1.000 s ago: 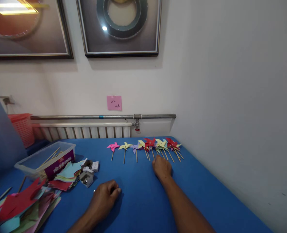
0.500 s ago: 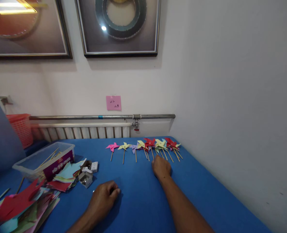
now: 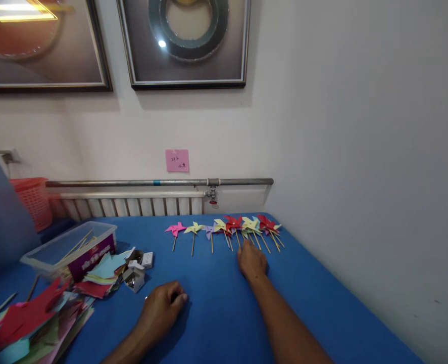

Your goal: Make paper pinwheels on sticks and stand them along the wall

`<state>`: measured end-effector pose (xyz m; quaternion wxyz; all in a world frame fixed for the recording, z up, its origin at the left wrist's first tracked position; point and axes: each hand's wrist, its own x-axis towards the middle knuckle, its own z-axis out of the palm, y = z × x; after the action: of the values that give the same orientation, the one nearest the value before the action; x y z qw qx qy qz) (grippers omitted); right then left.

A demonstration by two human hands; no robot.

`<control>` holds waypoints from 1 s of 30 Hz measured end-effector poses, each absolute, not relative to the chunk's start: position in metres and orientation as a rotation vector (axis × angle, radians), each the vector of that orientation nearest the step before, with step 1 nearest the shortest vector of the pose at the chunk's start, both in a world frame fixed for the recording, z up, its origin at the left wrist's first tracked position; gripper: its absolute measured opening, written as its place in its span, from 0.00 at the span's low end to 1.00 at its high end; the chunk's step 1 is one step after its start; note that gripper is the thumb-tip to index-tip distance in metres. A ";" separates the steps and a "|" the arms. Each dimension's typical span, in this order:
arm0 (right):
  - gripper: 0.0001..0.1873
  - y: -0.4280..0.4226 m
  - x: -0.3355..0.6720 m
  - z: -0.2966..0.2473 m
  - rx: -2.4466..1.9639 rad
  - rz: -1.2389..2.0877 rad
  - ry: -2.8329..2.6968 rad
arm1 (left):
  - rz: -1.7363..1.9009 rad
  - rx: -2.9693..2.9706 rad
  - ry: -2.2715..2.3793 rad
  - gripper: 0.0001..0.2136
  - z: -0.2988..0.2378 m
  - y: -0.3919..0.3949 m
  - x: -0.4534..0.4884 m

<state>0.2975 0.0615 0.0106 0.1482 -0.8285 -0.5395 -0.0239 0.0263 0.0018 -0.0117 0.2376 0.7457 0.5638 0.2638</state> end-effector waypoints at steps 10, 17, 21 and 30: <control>0.18 -0.005 0.191 0.025 -1.379 -0.347 -2.025 | 0.725 2.105 1.546 0.10 -0.009 0.005 0.021; 0.15 -0.073 0.129 0.006 -0.970 -0.232 -2.182 | 0.664 2.249 1.709 0.14 0.002 0.008 0.010; 0.18 -0.052 0.138 -0.017 -1.124 -0.225 -2.069 | 0.761 2.357 1.851 0.15 0.023 0.003 -0.002; 0.16 -0.041 0.147 -0.021 -1.222 -0.043 -2.019 | 1.041 2.120 2.704 0.18 0.057 -0.048 -0.127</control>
<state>0.1469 -0.0412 -0.0214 0.3806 -0.4787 -0.7910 -0.0167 -0.1269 -0.0484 0.0573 -0.2225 0.5756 0.7344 0.2827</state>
